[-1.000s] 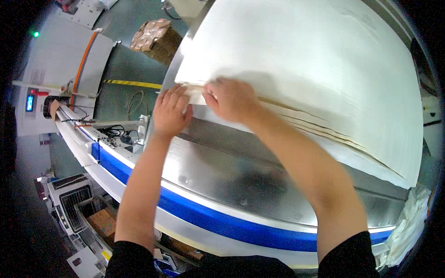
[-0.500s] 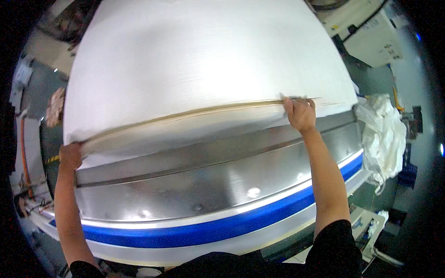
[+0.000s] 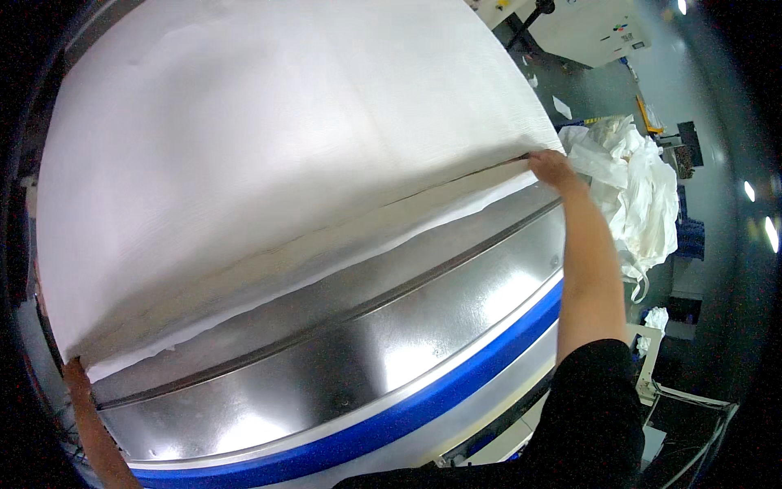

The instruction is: The person folds a large white sheet on a metal table in a factory. They repeatedly fold the sheet in half and smooth it with their hands.

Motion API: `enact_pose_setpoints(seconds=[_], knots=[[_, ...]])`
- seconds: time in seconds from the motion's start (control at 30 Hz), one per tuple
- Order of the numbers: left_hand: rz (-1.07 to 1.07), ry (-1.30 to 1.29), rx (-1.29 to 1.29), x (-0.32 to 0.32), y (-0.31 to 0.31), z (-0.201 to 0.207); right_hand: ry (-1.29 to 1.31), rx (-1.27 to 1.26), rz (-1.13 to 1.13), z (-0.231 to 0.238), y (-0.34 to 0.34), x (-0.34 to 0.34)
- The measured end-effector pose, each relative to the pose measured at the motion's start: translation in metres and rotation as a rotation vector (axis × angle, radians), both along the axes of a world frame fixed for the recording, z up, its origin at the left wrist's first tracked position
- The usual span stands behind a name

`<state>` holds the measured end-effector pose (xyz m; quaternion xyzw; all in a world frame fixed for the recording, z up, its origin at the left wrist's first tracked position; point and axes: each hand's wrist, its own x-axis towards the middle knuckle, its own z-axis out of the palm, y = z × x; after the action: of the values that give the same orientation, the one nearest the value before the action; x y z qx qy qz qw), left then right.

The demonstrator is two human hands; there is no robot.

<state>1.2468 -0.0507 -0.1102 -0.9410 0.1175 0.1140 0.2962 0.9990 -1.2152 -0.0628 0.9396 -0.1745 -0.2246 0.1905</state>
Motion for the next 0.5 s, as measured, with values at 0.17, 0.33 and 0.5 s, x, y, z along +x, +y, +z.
enact_pose_setpoints(seconds=[0.17,0.33,0.5], knots=[[0.135,-0.017,-0.015,-0.010,0.036,0.011,0.064,-0.097,-0.052,-0.003,0.014,0.011],[0.140,0.105,0.153,0.001,-0.061,0.018,-0.084,-0.107,-0.163,0.022,-0.004,-0.028],[0.239,0.142,0.093,-0.011,-0.071,0.091,-0.139,-0.085,-0.078,0.069,-0.024,-0.027]])
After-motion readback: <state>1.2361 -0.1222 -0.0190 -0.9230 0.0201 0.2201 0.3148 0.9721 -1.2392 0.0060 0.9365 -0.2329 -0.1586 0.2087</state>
